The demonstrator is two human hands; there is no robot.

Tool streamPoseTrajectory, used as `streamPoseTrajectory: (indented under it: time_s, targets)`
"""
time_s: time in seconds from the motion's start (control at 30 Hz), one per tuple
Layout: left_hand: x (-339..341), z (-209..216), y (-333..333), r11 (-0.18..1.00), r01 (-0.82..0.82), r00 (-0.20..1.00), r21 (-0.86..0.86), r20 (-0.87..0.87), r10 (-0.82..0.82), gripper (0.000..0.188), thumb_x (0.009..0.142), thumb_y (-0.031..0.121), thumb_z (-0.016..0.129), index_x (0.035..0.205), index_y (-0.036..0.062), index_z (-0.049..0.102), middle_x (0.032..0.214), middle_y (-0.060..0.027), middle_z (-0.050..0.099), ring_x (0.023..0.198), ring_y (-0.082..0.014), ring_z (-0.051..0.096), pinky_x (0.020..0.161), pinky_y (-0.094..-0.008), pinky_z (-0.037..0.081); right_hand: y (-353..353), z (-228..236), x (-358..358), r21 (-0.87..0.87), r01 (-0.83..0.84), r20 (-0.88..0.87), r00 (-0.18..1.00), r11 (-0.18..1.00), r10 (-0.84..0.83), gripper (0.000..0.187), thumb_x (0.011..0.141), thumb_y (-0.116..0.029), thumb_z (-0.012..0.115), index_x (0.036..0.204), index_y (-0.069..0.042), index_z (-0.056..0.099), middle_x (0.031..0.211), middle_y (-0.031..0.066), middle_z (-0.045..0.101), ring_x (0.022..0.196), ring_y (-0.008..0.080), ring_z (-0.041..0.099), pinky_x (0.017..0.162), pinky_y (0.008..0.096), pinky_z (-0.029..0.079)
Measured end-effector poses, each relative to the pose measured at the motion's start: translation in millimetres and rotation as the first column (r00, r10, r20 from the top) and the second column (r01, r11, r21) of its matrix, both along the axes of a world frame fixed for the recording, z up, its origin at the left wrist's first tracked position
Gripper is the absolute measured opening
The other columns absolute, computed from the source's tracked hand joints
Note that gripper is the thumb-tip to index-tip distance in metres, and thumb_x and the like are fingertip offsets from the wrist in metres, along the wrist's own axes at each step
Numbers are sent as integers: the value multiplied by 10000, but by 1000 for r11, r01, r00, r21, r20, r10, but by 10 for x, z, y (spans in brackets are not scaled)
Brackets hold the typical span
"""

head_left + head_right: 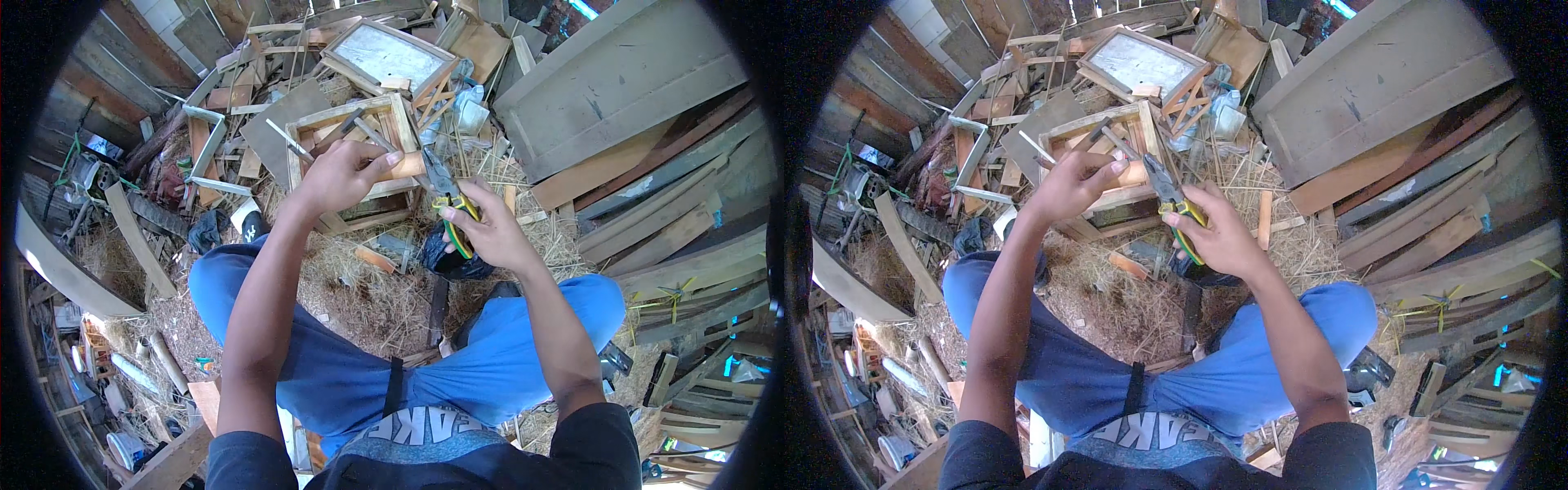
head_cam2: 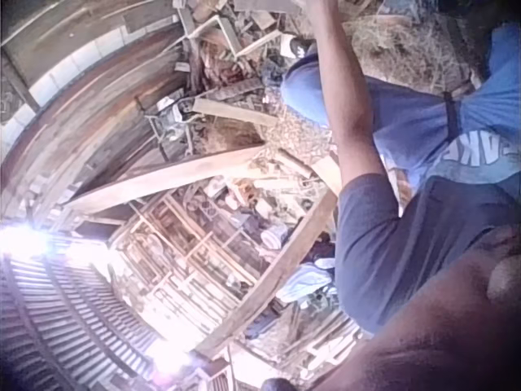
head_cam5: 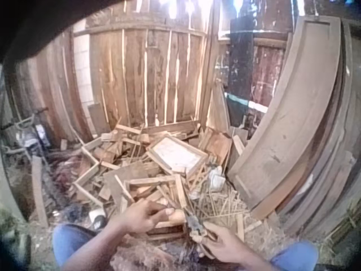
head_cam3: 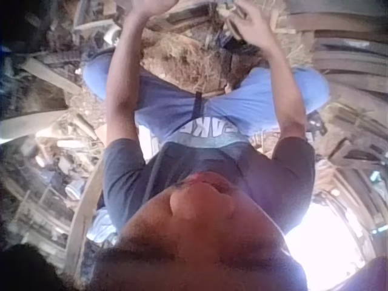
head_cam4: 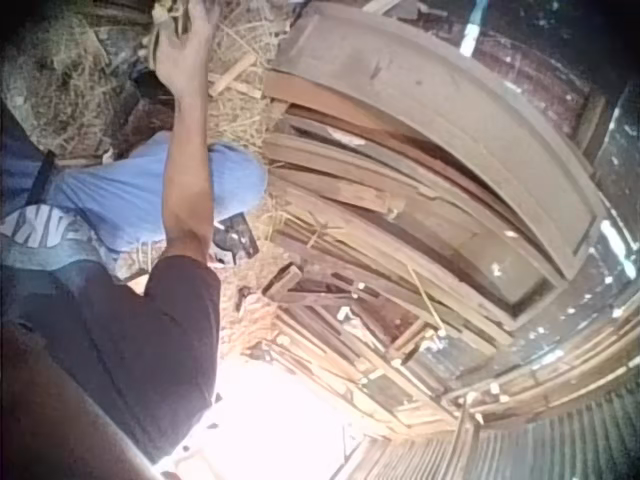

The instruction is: The person uses a hammer and pliers to pull nails and staples from small pieces of wood in a cluttered workshop environment.

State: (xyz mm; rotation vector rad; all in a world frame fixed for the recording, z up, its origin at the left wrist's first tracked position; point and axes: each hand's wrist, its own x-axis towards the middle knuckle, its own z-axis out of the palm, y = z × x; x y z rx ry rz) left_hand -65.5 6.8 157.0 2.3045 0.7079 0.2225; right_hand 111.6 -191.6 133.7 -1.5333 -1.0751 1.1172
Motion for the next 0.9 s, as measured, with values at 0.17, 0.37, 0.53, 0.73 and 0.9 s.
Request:
streamPoseTrajectory:
  time_s: [0.17,0.37,0.53,0.73,0.9]
  targets:
    - [-21,-19,-5,998,16,1000,54,26,-18,442,1000,464,575,1011,66,768,799,-193,709,820,-368,692,772,-452,521,-16,71,36,-28,-59,-363,931,998,45,376,1036,-157,565,1385,-30,504,1150,94,619,932,235,711,787,411,647]
    - [26,-13,-76,996,55,994,73,90,-61,433,1005,423,586,1051,24,747,776,-203,694,742,-308,676,714,-422,501,-22,36,64,-12,-100,-477,875,995,82,384,1032,-168,577,1388,-37,516,1160,111,643,1058,281,697,829,457,641]
    - [52,75,-120,995,69,996,66,45,-72,407,1004,421,587,1083,55,745,786,-213,691,756,-324,683,720,-434,502,4,38,53,-28,-108,-515,853,994,78,392,1032,-163,575,1392,-23,513,1150,117,645,1053,286,698,836,454,639]
    - [66,-15,-74,994,-18,999,106,33,14,397,1007,415,561,1004,73,764,788,-181,705,808,-371,692,759,-450,523,8,56,33,25,-74,-622,780,997,74,396,1028,-149,581,1386,4,504,1161,134,652,1026,292,707,849,466,630]
    - [81,-166,-44,987,-101,992,123,87,91,461,1016,426,567,1003,-1,739,732,-236,657,699,-340,650,691,-442,491,24,-13,81,-25,115,-633,767,993,-104,464,1021,-230,607,1395,27,506,1055,117,676,934,249,719,740,413,632]
